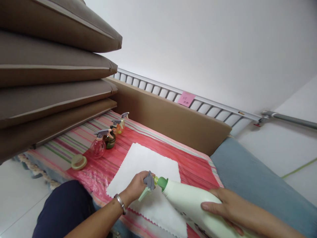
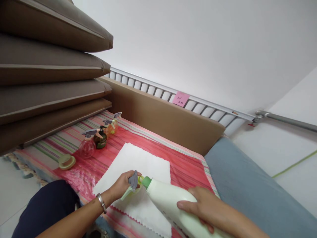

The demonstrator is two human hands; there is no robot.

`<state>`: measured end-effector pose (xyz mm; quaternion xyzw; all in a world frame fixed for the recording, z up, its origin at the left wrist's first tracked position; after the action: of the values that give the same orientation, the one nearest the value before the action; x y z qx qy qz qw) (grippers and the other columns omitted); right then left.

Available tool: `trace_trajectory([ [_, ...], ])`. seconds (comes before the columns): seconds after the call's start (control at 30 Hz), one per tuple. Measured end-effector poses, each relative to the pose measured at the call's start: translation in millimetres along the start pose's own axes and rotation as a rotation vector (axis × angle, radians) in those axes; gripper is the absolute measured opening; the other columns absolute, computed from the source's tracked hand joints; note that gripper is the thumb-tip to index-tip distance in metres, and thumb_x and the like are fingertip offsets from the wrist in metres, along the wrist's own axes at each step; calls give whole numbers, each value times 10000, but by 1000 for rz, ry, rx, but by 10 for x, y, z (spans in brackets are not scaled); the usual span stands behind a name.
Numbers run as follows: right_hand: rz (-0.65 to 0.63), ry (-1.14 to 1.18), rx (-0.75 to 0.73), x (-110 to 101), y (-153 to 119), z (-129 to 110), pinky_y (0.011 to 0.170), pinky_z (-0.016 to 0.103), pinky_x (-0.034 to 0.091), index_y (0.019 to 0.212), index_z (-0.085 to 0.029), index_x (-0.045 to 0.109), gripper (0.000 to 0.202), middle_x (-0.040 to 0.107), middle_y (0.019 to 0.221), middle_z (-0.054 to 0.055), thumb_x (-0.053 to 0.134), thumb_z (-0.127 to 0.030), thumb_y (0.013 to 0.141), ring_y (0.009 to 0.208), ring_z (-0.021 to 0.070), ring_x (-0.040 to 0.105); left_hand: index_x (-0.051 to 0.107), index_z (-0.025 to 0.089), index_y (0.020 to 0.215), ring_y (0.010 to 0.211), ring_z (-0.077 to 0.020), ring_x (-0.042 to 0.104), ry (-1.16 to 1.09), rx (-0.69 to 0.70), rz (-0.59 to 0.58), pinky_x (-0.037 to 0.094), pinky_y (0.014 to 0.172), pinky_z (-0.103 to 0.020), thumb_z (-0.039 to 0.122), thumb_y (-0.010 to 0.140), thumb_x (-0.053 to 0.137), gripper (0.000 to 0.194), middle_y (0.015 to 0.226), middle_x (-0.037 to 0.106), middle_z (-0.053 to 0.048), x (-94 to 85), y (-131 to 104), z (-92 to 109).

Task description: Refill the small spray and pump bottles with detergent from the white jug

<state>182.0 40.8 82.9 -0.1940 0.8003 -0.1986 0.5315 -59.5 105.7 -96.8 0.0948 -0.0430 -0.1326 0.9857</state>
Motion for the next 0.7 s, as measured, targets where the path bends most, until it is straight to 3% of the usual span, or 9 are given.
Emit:
trace_trajectory([
  [0.7,9,44,28,-46,-13,-48,300,161,284,703,-156,547,277,477,458,-40,571,-427,754,327,61,392,685,169,955,784,-180,625,16,3,14,485,710,-273,177,648,714,309,877,703,-30,-3,-2,-32],
])
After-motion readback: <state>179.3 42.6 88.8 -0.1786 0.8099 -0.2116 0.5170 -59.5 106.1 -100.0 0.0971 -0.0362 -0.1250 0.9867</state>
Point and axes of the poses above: each hand's wrist, its own y-axis towards the middle knuckle, its own x-axis out of the palm, z = x × y, the point moved 3 cm from there along y, towards the middle knuckle
